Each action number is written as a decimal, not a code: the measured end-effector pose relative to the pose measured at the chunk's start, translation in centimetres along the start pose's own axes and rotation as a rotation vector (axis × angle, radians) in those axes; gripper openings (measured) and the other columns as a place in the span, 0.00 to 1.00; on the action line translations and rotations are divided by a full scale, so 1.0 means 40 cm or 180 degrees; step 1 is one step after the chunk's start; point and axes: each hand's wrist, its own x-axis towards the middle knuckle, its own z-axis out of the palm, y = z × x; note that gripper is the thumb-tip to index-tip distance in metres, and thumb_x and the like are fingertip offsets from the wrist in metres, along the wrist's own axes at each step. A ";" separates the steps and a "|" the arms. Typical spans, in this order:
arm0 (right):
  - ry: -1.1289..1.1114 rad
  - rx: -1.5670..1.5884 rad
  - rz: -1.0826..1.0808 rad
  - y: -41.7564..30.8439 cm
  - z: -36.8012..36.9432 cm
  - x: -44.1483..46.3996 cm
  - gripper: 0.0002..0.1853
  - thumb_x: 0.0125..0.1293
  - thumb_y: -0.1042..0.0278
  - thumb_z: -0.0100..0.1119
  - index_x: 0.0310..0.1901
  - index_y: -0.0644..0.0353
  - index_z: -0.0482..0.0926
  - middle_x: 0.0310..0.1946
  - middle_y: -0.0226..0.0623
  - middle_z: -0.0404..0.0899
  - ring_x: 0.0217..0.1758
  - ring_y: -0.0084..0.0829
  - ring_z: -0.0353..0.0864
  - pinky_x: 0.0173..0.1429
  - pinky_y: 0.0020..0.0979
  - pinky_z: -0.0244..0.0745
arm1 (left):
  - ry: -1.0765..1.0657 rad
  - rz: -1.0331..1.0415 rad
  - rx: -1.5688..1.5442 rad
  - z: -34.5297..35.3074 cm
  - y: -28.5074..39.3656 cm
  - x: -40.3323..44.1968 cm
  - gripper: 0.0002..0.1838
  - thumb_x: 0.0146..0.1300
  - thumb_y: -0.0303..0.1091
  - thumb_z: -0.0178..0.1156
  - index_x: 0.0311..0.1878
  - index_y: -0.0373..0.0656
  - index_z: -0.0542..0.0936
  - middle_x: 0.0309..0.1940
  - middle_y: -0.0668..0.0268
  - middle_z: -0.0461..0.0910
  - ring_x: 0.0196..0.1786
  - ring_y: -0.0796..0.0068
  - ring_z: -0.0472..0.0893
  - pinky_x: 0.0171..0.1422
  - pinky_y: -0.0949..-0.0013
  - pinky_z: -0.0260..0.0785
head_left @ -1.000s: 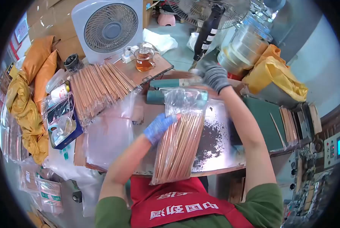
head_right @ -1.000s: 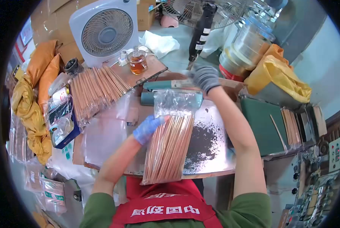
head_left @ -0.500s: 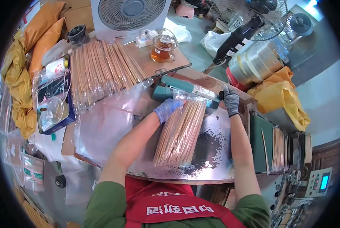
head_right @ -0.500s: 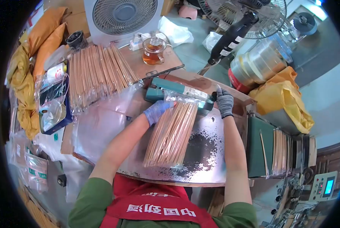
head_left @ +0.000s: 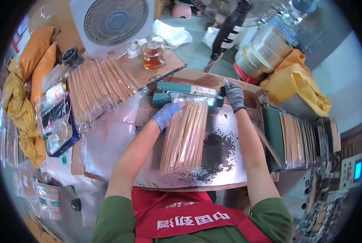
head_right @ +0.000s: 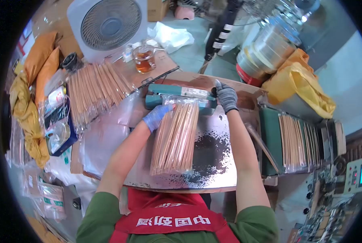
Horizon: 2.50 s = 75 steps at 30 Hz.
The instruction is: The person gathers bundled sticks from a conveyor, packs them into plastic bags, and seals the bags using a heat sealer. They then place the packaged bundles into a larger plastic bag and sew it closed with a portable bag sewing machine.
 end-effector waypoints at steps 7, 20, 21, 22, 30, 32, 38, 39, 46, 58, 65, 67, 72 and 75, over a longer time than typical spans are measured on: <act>-0.0613 0.3382 -0.0440 -0.115 -0.005 -0.407 0.51 0.57 0.57 0.66 0.70 0.58 0.38 0.63 0.49 0.61 0.66 0.40 0.62 0.68 0.39 0.57 | 0.0083 0.0300 0.0195 0.057 0.027 -0.045 0.21 0.60 0.43 0.61 0.51 0.38 0.78 0.44 0.66 0.80 0.46 0.77 0.78 0.51 0.72 0.70; -0.1058 0.3072 -0.1116 -0.291 -0.132 -0.741 0.31 0.48 0.73 0.71 0.56 0.67 0.71 0.48 0.37 0.75 0.51 0.29 0.72 0.60 0.31 0.67 | 0.3529 0.2309 0.3309 0.093 -0.284 -0.888 0.26 0.61 0.41 0.61 0.60 0.41 0.70 0.53 0.53 0.72 0.56 0.56 0.73 0.61 0.62 0.64; -0.0950 0.3054 -0.1164 -0.298 -0.104 -0.736 0.32 0.49 0.72 0.70 0.57 0.68 0.70 0.49 0.37 0.75 0.51 0.29 0.72 0.60 0.31 0.67 | 0.4160 0.2779 0.3924 0.005 -0.331 -0.978 0.22 0.61 0.40 0.60 0.56 0.42 0.72 0.50 0.52 0.72 0.54 0.53 0.73 0.59 0.61 0.66; -0.1118 0.3076 -0.1296 -0.343 -0.098 -0.756 0.32 0.49 0.72 0.70 0.57 0.68 0.70 0.49 0.37 0.75 0.51 0.29 0.72 0.60 0.31 0.67 | 0.4832 0.1780 0.4225 -0.046 -0.348 -1.097 0.18 0.59 0.37 0.61 0.51 0.41 0.75 0.46 0.54 0.73 0.50 0.54 0.74 0.54 0.59 0.68; -0.2237 0.3393 -0.1015 -0.583 -0.076 -0.782 0.38 0.43 0.79 0.67 0.61 0.67 0.65 0.54 0.38 0.71 0.54 0.32 0.71 0.62 0.32 0.66 | 0.7035 -0.0860 0.2399 -0.516 -0.618 -1.734 0.22 0.64 0.54 0.50 0.44 0.47 0.83 0.46 0.51 0.77 0.52 0.50 0.76 0.59 0.58 0.67; -0.2487 0.3348 -0.1121 -0.636 -0.058 -0.792 0.36 0.46 0.78 0.65 0.61 0.64 0.65 0.53 0.36 0.72 0.55 0.32 0.72 0.61 0.33 0.68 | 0.6195 -0.1007 0.1967 -0.583 -0.627 -1.766 0.27 0.65 0.59 0.47 0.45 0.46 0.83 0.48 0.51 0.77 0.53 0.49 0.75 0.59 0.58 0.67; -0.3061 0.4178 -0.0247 -0.835 0.064 -0.830 0.23 0.61 0.64 0.57 0.56 0.65 0.69 0.51 0.40 0.74 0.52 0.32 0.75 0.57 0.36 0.73 | 0.4586 -0.2229 0.1799 -0.662 -0.668 -1.733 0.29 0.64 0.59 0.49 0.51 0.43 0.79 0.51 0.49 0.75 0.55 0.47 0.73 0.58 0.53 0.66; -0.3443 0.4481 -0.0562 -0.824 0.144 -0.782 0.23 0.63 0.66 0.53 0.59 0.64 0.67 0.54 0.43 0.72 0.54 0.35 0.74 0.59 0.38 0.71 | 0.4860 -0.1331 0.1392 -0.670 -0.728 -1.720 0.26 0.64 0.53 0.52 0.57 0.44 0.73 0.51 0.48 0.74 0.55 0.49 0.74 0.58 0.54 0.67; -0.3794 0.4941 -0.1087 -1.219 0.656 -1.210 0.22 0.59 0.70 0.54 0.57 0.59 0.68 0.54 0.40 0.71 0.56 0.37 0.72 0.61 0.42 0.70 | 0.5033 0.0866 0.2176 -0.569 -0.844 -1.631 0.36 0.56 0.21 0.51 0.70 0.42 0.56 0.62 0.51 0.65 0.57 0.60 0.73 0.57 0.64 0.69; -0.3659 0.0163 -0.5507 -0.957 0.769 -1.595 0.20 0.62 0.55 0.49 0.51 0.57 0.74 0.49 0.47 0.75 0.47 0.40 0.76 0.53 0.37 0.70 | 0.5447 0.1885 -0.0380 -0.224 -0.756 -1.502 0.35 0.48 0.14 0.47 0.66 0.38 0.67 0.53 0.70 0.75 0.42 0.83 0.75 0.43 0.82 0.66; -0.4568 -0.1258 -0.4113 -1.123 0.565 -1.352 0.18 0.59 0.59 0.59 0.46 0.63 0.78 0.48 0.50 0.77 0.53 0.44 0.74 0.58 0.39 0.67 | 0.5549 0.1322 -0.0868 -0.246 -0.793 -1.603 0.36 0.47 0.15 0.46 0.65 0.41 0.69 0.51 0.68 0.75 0.40 0.83 0.72 0.47 0.80 0.65; -0.2868 0.1106 -0.5109 -1.067 0.529 -1.235 0.16 0.63 0.61 0.56 0.49 0.62 0.78 0.45 0.47 0.78 0.52 0.44 0.75 0.56 0.37 0.70 | 0.6001 0.0345 0.0636 -0.297 -0.815 -1.641 0.32 0.50 0.19 0.49 0.64 0.40 0.69 0.56 0.60 0.73 0.54 0.72 0.73 0.59 0.70 0.64; -0.1577 0.2687 -0.2945 -0.771 0.255 -1.097 0.16 0.62 0.71 0.61 0.52 0.60 0.76 0.47 0.37 0.80 0.52 0.36 0.77 0.58 0.34 0.70 | 0.5843 0.1784 0.3087 -0.264 -0.487 -1.482 0.26 0.66 0.35 0.50 0.65 0.31 0.63 0.62 0.49 0.67 0.64 0.58 0.68 0.67 0.61 0.59; -0.1145 0.2063 -0.1459 -0.477 0.103 -1.076 0.12 0.66 0.65 0.55 0.49 0.60 0.77 0.42 0.42 0.80 0.46 0.41 0.79 0.50 0.35 0.73 | 0.4159 0.2508 0.2510 -0.275 -0.414 -1.231 0.26 0.68 0.36 0.49 0.65 0.30 0.63 0.61 0.50 0.69 0.63 0.58 0.69 0.67 0.61 0.60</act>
